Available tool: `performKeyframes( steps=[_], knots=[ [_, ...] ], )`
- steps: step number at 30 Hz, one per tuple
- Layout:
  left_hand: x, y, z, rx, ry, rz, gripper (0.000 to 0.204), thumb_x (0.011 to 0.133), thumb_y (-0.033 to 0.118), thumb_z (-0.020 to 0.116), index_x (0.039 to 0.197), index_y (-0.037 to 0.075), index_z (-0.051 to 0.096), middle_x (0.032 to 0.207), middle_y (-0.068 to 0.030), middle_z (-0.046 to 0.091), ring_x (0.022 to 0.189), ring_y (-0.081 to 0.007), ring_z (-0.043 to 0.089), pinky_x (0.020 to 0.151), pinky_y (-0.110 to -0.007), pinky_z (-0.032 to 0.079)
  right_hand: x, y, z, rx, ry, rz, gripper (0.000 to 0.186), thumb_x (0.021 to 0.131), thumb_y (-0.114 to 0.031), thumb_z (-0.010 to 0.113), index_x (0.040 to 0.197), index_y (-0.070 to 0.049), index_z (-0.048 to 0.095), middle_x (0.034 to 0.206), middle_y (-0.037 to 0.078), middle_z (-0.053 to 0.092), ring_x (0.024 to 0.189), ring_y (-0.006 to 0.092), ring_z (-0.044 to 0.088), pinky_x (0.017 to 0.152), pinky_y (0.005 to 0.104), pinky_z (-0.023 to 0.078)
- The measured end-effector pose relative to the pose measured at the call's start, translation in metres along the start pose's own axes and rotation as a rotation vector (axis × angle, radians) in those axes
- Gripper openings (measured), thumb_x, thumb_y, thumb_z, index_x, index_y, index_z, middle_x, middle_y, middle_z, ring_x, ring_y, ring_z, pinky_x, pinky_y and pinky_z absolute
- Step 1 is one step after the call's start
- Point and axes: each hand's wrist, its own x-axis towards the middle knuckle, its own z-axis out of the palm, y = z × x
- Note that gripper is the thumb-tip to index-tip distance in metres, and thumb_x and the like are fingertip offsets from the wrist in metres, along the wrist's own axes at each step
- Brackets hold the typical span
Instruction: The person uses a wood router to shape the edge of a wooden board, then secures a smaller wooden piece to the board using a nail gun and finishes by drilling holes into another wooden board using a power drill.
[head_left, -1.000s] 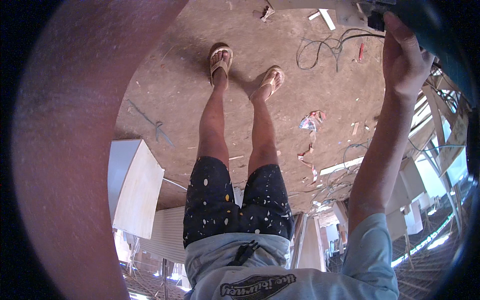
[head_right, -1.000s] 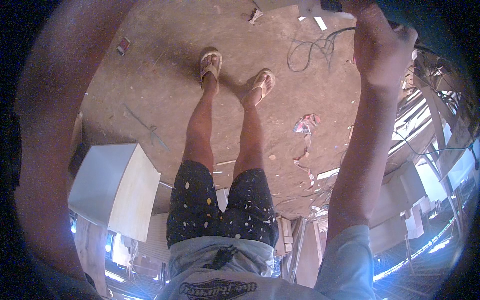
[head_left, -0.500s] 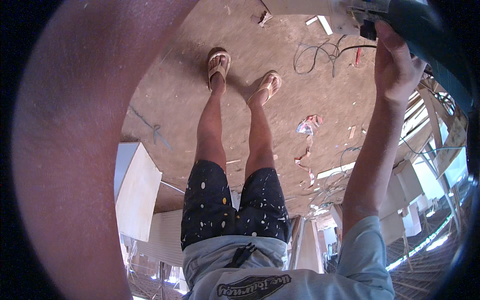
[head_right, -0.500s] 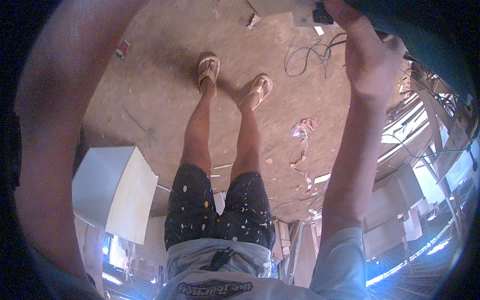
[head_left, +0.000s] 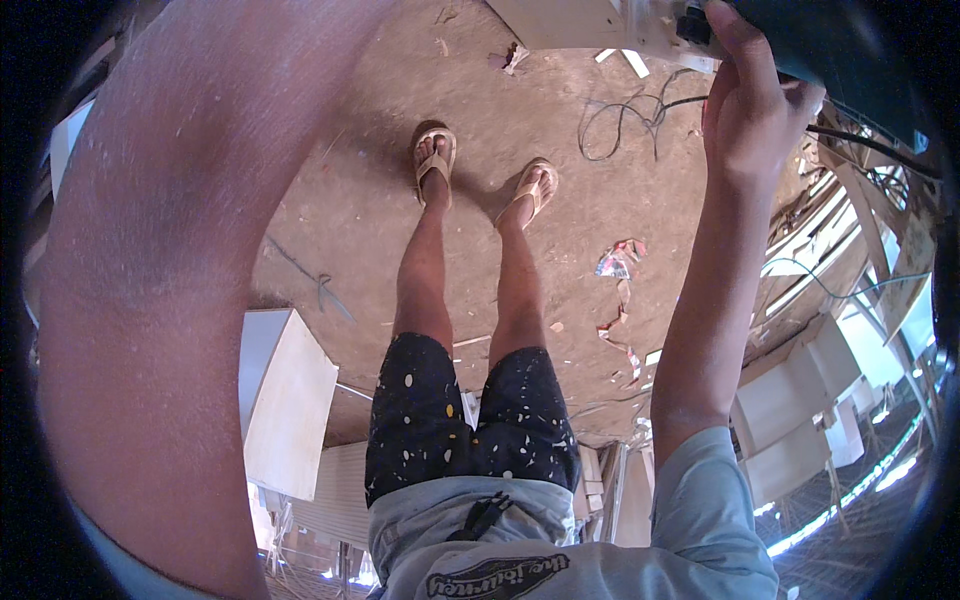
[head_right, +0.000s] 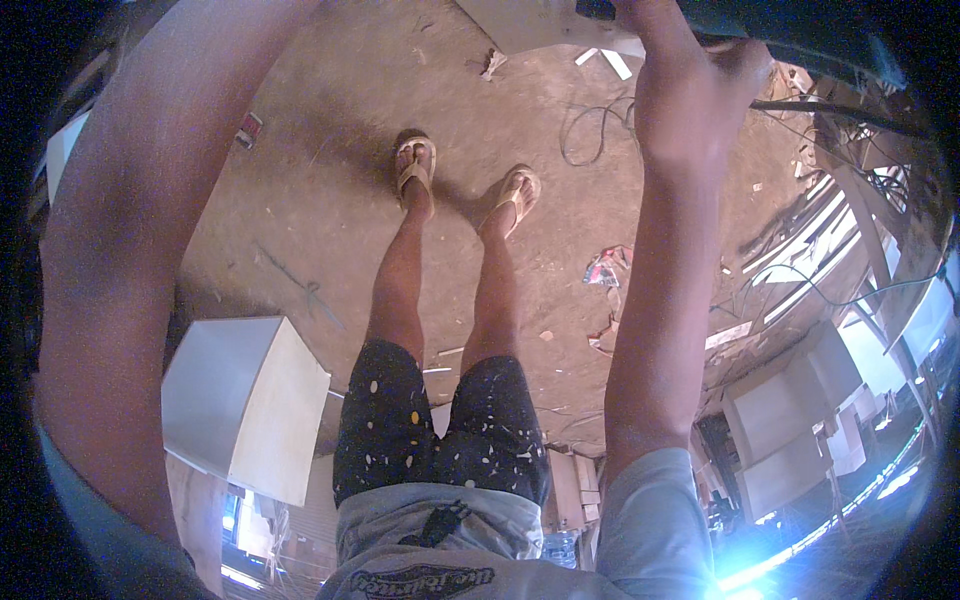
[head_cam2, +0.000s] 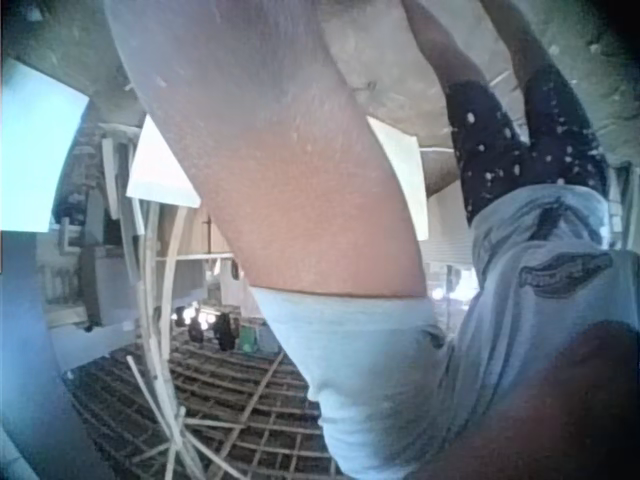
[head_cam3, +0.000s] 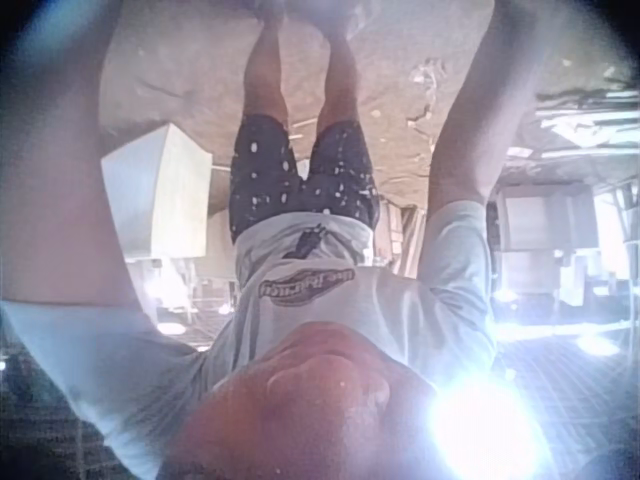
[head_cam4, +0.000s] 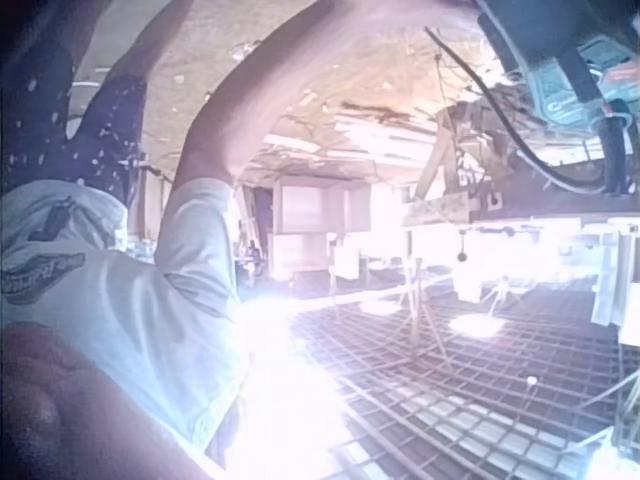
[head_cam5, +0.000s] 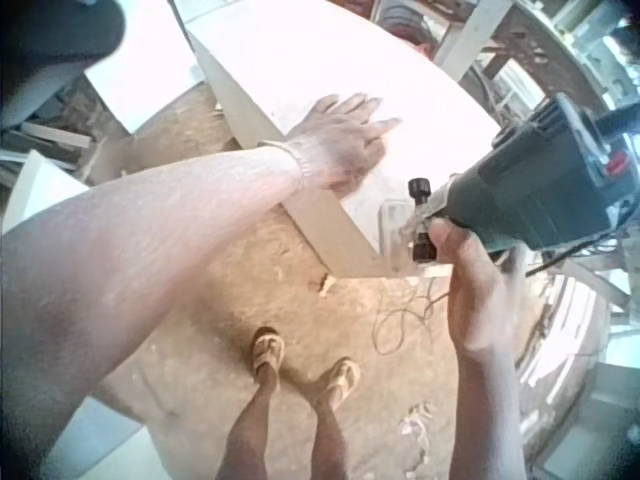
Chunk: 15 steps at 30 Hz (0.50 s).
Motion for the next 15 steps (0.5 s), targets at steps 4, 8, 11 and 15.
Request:
performKeyframes(
  steps=[4, 8, 11, 15],
  knots=[
    [-0.002, 0.001, -0.002, 0.049, -0.002, 0.027, 0.053, 0.102, 0.033, 0.032, 0.152, 0.016, 0.035, 0.159, -0.0177, 0.028, 0.148, -0.0326, 0.025, 0.119, -0.052, 0.017, 0.011, 0.004, -0.003, 0.013, 0.126, 0.002, 0.038, 0.080, 0.003, 0.067, 0.117, 0.002, 0.057, 0.107, 0.008, 0.063, 0.094, 0.0169, 0.061, 0.084, 0.0312, 0.048],
    [-0.001, 0.003, -0.002, 0.067, -0.005, 0.030, 0.052, 0.103, 0.034, 0.030, 0.152, 0.015, 0.036, 0.159, -0.0172, 0.028, 0.148, -0.0318, 0.024, 0.118, -0.052, 0.018, 0.028, 0.035, -0.009, 0.195, 0.381, -0.025, 0.036, 0.080, 0.002, 0.068, 0.114, 0.000, 0.056, 0.105, 0.007, 0.062, 0.093, 0.0166, 0.061, 0.084, 0.0308, 0.048],
    [0.001, 0.002, -0.002, 0.042, -0.013, 0.003, 0.052, 0.104, 0.035, 0.030, 0.151, 0.014, 0.037, 0.159, -0.0189, 0.029, 0.148, -0.0323, 0.024, 0.118, -0.052, 0.018, 0.029, 0.006, -0.014, 0.007, 0.117, -0.119, 0.038, 0.080, 0.002, 0.069, 0.115, -0.001, 0.054, 0.104, 0.006, 0.061, 0.094, 0.0169, 0.060, 0.085, 0.0309, 0.048],
    [0.003, 0.003, 0.002, 0.060, 0.017, -0.006, 0.053, 0.103, 0.035, 0.032, 0.149, 0.012, 0.039, 0.157, -0.0194, 0.032, 0.146, -0.0334, 0.028, 0.117, -0.052, 0.021, 0.039, 0.005, -0.013, -0.010, 0.225, -0.116, 0.042, 0.079, -0.001, 0.070, 0.117, -0.001, 0.052, 0.105, 0.007, 0.060, 0.098, 0.0180, 0.059, 0.088, 0.0320, 0.046]
  ],
)
